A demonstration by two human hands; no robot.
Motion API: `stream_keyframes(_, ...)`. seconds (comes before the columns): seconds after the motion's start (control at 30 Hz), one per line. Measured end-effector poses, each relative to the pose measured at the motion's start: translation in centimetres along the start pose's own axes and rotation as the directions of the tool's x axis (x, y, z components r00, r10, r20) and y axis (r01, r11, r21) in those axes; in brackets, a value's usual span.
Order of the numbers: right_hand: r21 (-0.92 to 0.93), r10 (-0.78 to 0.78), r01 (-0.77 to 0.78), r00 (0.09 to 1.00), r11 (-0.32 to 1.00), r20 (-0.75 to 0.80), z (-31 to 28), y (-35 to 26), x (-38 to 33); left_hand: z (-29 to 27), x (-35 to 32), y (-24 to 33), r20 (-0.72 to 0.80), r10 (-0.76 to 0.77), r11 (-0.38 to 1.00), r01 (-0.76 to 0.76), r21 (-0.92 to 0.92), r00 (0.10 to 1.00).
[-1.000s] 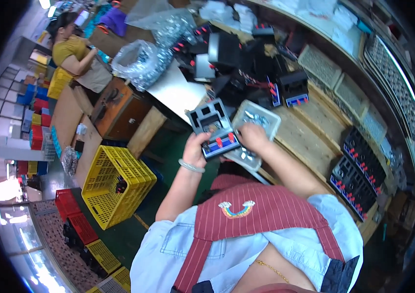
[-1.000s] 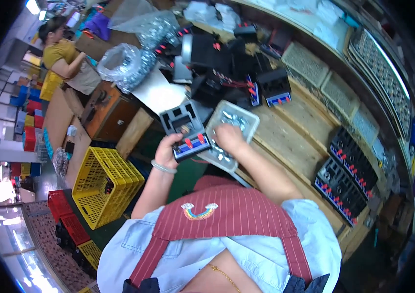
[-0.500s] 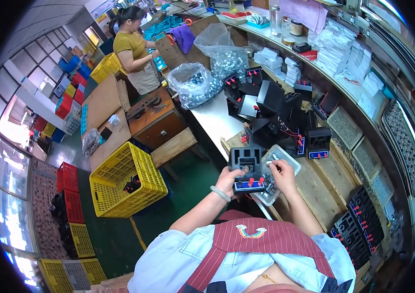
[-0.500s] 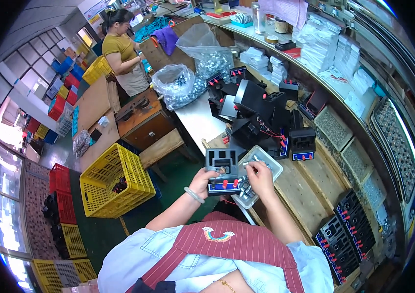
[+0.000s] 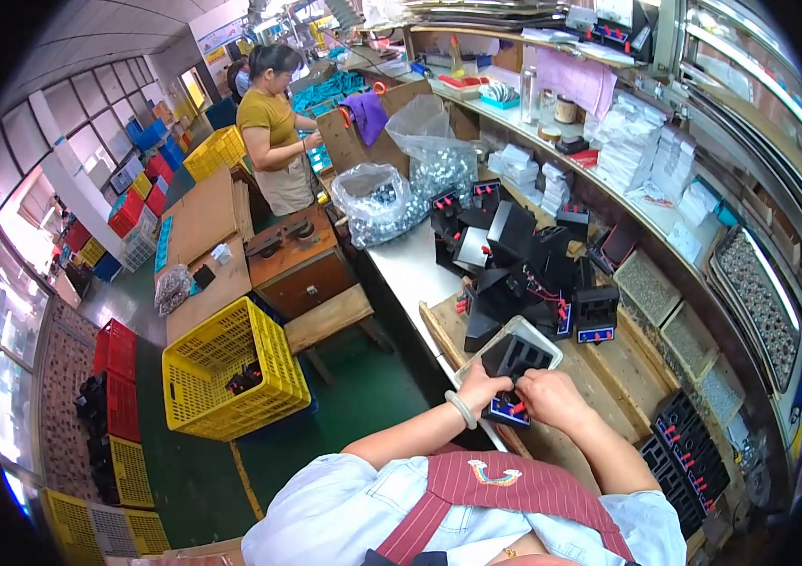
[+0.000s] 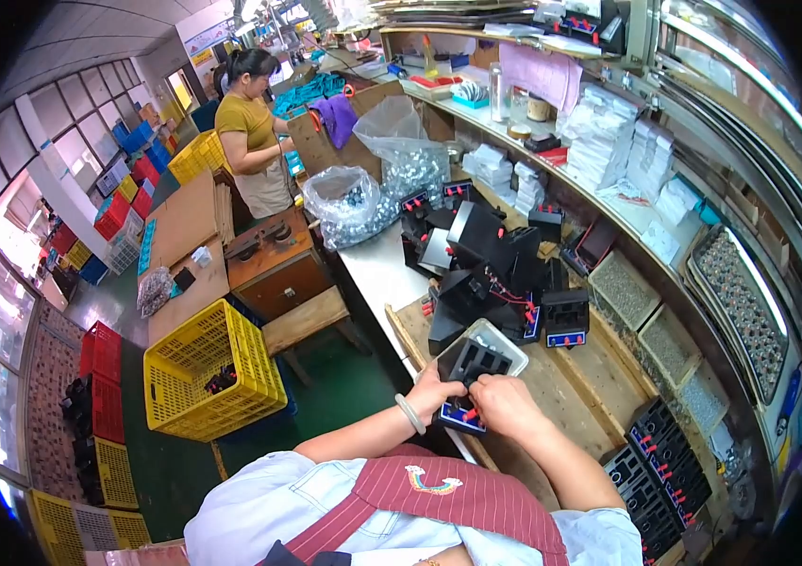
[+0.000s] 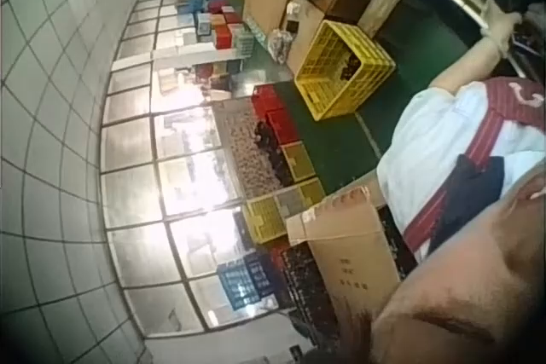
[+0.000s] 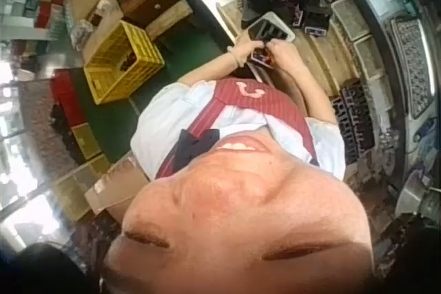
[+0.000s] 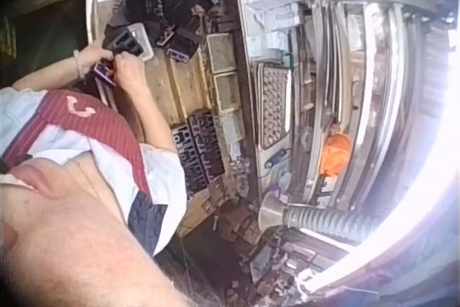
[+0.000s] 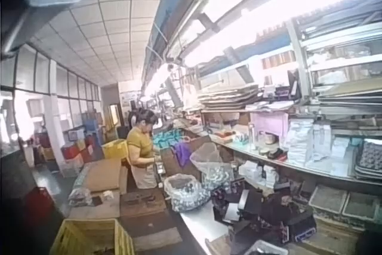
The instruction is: Assembling plastic electronic housings by inserting components and metal clips at a factory workbench.
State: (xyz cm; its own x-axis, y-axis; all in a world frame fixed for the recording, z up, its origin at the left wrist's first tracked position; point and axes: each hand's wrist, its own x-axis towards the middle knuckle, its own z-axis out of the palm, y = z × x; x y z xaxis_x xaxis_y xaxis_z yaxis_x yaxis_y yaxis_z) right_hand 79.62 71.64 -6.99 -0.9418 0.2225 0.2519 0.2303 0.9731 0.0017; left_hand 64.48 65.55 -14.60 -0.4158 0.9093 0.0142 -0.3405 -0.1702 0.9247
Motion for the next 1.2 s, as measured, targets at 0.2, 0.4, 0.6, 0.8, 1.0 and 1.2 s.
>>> stream_keyframes(0.2, 0.142, 0.01, -0.02, 0.998, 0.99, 0.066, 0.2, 0.8, -1.8, 0.4, -0.3, -2.7, 0.022, -0.118, 0.991, 0.12, -0.066, 0.993)
stream_keyframes(0.4, 0.683, 0.49, -0.187, 0.825, 0.706, -0.281, 2.0, 0.4, -5.8, 3.4, -2.8, 2.0, 0.118, -0.126, 0.987, 0.137, -0.088, 0.985)
stream_keyframes(0.6, 0.802, 0.665, -0.281, 0.724, 0.527, -0.183, 1.6, 1.3, -9.0, 4.5, -1.7, -1.1, 0.475, -0.144, 0.983, 0.179, -0.029, 0.868)
stream_keyframes(0.8, 0.746, 0.762, -0.363, 0.58, 0.559, -0.288, 1.4, 3.5, -11.9, 9.4, 0.0, -1.4, 0.377, -0.214, 0.943, 0.091, 0.319, 0.901)
stream_keyframes(1.0, 0.726, 0.755, -0.305, 0.492, 0.616, -0.434, 3.5, 8.8, -17.5, 15.3, 2.5, -5.0, 0.543, -0.338, 0.927, 0.174, 0.331, 0.769)
stream_keyframes(1.2, 0.677, 0.779, -0.385, 0.303, 0.627, -0.549, 3.4, 7.6, -20.2, 17.9, 2.0, -6.0, 0.496, -0.352, 0.924, 0.21, 0.319, 0.794)
